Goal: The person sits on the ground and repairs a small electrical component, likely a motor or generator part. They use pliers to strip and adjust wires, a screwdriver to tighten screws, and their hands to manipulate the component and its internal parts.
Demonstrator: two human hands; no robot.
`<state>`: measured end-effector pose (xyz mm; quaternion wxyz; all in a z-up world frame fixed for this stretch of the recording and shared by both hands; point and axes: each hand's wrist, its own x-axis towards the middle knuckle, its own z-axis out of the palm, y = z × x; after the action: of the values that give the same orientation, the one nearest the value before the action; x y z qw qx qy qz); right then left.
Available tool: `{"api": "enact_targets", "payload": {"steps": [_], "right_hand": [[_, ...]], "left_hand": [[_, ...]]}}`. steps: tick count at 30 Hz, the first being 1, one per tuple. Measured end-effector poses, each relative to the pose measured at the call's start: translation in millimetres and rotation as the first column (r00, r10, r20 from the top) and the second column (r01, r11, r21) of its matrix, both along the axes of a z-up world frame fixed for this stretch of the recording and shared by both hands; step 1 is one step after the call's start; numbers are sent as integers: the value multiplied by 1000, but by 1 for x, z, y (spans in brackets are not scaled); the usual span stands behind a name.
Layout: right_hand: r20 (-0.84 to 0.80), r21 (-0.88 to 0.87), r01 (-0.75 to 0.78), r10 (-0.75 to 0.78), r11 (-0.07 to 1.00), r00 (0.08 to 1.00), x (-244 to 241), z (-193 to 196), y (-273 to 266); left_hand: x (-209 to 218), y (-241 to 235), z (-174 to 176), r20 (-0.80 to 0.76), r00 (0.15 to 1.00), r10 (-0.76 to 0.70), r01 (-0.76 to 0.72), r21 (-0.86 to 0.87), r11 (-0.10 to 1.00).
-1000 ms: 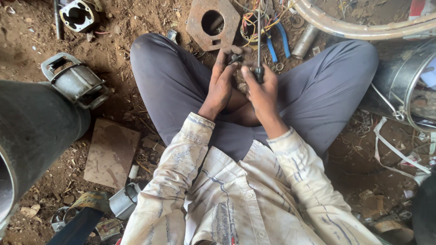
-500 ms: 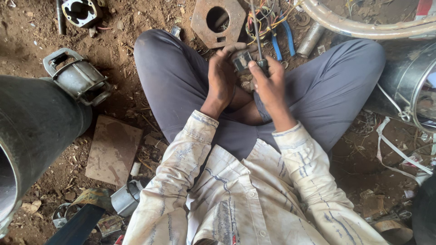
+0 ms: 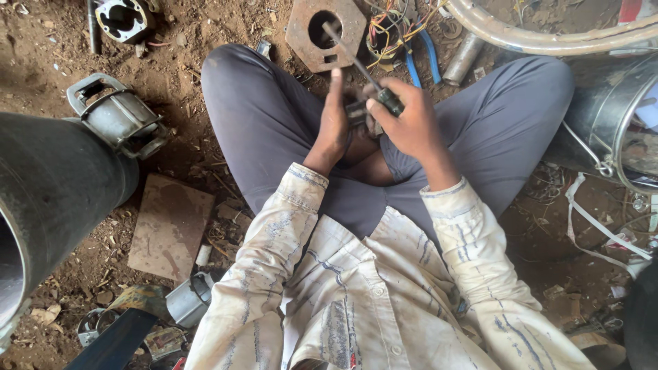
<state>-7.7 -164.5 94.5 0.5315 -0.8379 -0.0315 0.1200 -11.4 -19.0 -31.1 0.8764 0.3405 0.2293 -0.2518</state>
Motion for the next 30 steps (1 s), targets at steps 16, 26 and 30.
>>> {"api": "enact_targets", "payload": {"steps": [16, 26, 30], "right_hand": [[170, -199, 156, -123, 967, 978, -85, 26, -9], [237, -218, 125, -72, 968, 969, -81, 31, -9], [199, -225, 116, -71, 967, 977, -79, 36, -10]], "left_hand": [[8, 23, 28, 232, 936, 263, -276, 22, 961], [5, 17, 25, 331, 934, 137, -225, 243, 944], [3, 17, 21, 363, 921, 144, -253, 276, 927]]}}
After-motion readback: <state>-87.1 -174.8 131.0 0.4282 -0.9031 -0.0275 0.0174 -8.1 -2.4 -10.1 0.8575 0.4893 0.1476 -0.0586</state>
